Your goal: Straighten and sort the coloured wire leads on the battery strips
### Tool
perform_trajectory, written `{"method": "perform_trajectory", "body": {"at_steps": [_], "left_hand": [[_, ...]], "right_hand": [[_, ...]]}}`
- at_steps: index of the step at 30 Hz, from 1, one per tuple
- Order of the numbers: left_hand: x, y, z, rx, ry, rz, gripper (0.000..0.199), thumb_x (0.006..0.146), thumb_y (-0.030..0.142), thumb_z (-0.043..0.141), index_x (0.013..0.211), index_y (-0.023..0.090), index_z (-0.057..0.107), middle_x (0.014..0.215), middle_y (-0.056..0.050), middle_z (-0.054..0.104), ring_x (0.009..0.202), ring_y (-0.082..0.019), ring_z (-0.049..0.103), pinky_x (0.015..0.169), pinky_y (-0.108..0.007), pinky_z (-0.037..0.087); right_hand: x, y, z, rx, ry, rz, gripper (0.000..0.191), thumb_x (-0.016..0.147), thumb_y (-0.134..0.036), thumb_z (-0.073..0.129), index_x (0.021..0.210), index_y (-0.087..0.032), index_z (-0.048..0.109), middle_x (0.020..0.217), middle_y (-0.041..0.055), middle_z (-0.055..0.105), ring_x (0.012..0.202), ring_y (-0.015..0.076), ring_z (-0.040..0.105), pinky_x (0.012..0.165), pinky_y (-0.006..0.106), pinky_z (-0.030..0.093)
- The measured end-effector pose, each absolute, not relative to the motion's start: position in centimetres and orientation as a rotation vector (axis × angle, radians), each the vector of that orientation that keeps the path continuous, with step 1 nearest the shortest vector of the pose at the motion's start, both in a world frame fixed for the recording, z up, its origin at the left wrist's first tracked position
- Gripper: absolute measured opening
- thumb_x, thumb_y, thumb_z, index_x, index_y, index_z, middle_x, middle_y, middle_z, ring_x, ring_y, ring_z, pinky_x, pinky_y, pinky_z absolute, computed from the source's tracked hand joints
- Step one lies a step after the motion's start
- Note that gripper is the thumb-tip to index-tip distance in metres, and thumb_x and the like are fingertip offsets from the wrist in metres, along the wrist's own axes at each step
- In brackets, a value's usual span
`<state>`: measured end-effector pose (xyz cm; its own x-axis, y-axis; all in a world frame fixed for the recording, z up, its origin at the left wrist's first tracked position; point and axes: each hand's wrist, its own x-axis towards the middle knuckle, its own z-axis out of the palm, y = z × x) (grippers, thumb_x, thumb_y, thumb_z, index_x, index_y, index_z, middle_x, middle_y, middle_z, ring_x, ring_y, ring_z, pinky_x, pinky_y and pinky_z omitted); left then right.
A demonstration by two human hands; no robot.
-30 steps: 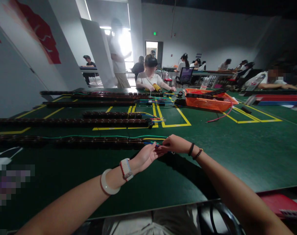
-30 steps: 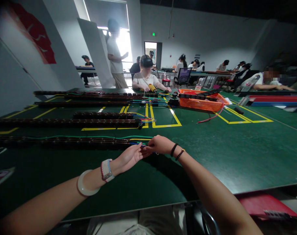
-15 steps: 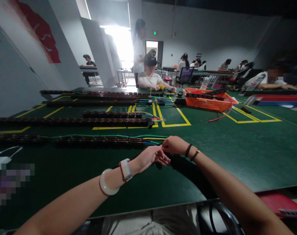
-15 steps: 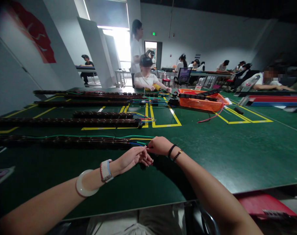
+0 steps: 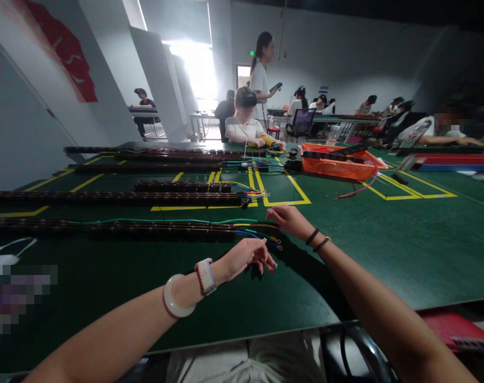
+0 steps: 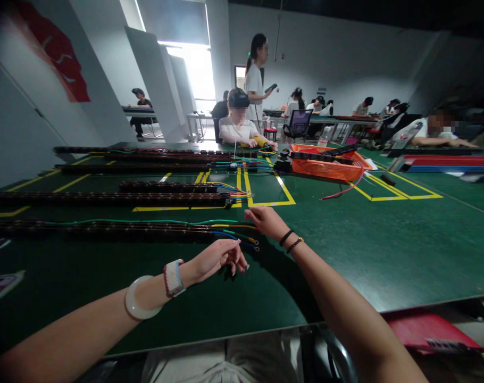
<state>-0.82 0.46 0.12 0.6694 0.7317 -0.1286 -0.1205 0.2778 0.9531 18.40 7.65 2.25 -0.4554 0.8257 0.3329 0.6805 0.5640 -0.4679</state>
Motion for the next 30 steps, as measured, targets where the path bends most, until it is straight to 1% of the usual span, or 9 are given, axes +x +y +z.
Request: {"method": "perform_trajectory", "body": {"at_steps": [4, 6, 8, 13, 18, 20, 23, 27, 30], "left_hand": [[-0.8, 0.4, 0.0, 1.204, 0.600, 0.623, 0.043, 0.087, 0.047, 0.042, 0.064, 0.013, 0.052, 0.077, -0.015, 0.068, 0.069, -0.021, 0.066, 0.053, -0.024, 0.044], [-0.8, 0.4, 0.1, 1.218, 0.606, 0.618, 0.042, 0.087, 0.045, 0.041, 0.062, 0.013, 0.052, 0.075, -0.014, 0.068, 0.067, -0.020, 0.066, 0.052, -0.024, 0.044], [-0.7, 0.2, 0.4, 1.233, 0.623, 0.612, 0.041, 0.086, 0.043, 0.042, 0.059, 0.013, 0.051, 0.070, -0.014, 0.067, 0.064, -0.019, 0.065, 0.050, -0.023, 0.043], [-0.6, -0.1, 1.0, 1.229, 0.648, 0.618, 0.040, 0.085, 0.042, 0.045, 0.057, 0.014, 0.050, 0.067, -0.013, 0.066, 0.061, -0.018, 0.064, 0.047, -0.022, 0.040], [-0.6, 0.1, 0.6, 1.200, 0.624, 0.628, 0.039, 0.085, 0.041, 0.045, 0.058, 0.014, 0.050, 0.067, -0.014, 0.067, 0.062, -0.020, 0.064, 0.048, -0.023, 0.042], [-0.5, 0.2, 0.5, 1.149, 0.624, 0.635, 0.036, 0.087, 0.038, 0.043, 0.062, 0.013, 0.052, 0.073, -0.015, 0.068, 0.068, -0.021, 0.066, 0.055, -0.025, 0.046], [-0.4, 0.4, 0.7, 1.002, 0.677, 0.662, 0.033, 0.091, 0.035, 0.039, 0.075, 0.011, 0.056, 0.083, -0.017, 0.069, 0.078, -0.021, 0.067, 0.074, -0.032, 0.051], [-0.2, 0.7, 1.1, 0.795, 0.711, 0.707, 0.040, 0.094, 0.039, 0.033, 0.100, 0.008, 0.057, 0.093, -0.017, 0.068, 0.086, -0.020, 0.066, 0.092, -0.039, 0.045], [-0.1, 0.8, 1.0, 0.706, 0.709, 0.751, 0.040, 0.095, 0.039, 0.032, 0.103, 0.008, 0.056, 0.098, -0.017, 0.067, 0.090, -0.019, 0.066, 0.098, -0.040, 0.042]], "right_hand": [[18.2, 8.1, 0.7, -1.182, -2.177, 0.309, 0.041, 0.090, -0.048, 0.048, 0.111, -0.016, 0.061, 0.097, 0.0092, 0.060, 0.086, 0.0181, 0.056, 0.078, 0.029, 0.042], [17.6, 7.9, -0.2, -1.190, -2.272, 0.261, 0.053, 0.082, -0.052, 0.058, 0.124, -0.019, 0.054, 0.110, 0.0106, 0.057, 0.102, 0.0226, 0.052, 0.091, 0.036, 0.037], [17.0, 7.5, -0.7, -1.190, -2.379, 0.216, 0.061, 0.077, -0.053, 0.065, 0.127, -0.021, 0.051, 0.115, 0.0104, 0.056, 0.108, 0.0244, 0.049, 0.097, 0.040, 0.031], [15.9, 7.1, -0.9, -1.161, -2.486, 0.188, 0.037, 0.078, -0.045, 0.067, 0.106, -0.020, 0.065, 0.097, 0.0070, 0.062, 0.093, 0.0191, 0.051, 0.091, 0.035, 0.029], [15.6, 7.2, -0.8, -1.139, -2.502, 0.226, 0.018, 0.082, -0.036, 0.065, 0.085, -0.019, 0.070, 0.082, 0.0039, 0.063, 0.080, 0.0152, 0.050, 0.081, 0.030, 0.028], [15.5, 7.2, -0.8, -1.136, -2.492, 0.242, 0.015, 0.081, -0.032, 0.066, 0.079, -0.018, 0.070, 0.078, 0.0030, 0.063, 0.077, 0.0142, 0.050, 0.079, 0.029, 0.028], [15.4, 7.0, -0.6, -1.139, -2.481, 0.183, 0.007, 0.080, -0.023, 0.066, 0.077, -0.018, 0.070, 0.076, 0.0023, 0.063, 0.075, 0.0132, 0.051, 0.080, 0.030, 0.027], [15.2, 6.6, 0.0, -1.142, -2.498, -0.007, 0.012, 0.081, -0.025, 0.063, 0.075, -0.018, 0.070, 0.077, 0.0031, 0.063, 0.076, 0.0143, 0.050, 0.079, 0.030, 0.028], [15.1, 6.4, 0.2, -1.176, -2.474, -0.023, 0.018, 0.082, -0.028, 0.063, 0.069, -0.017, 0.068, 0.074, 0.0030, 0.061, 0.074, 0.0140, 0.049, 0.074, 0.028, 0.030]]}}
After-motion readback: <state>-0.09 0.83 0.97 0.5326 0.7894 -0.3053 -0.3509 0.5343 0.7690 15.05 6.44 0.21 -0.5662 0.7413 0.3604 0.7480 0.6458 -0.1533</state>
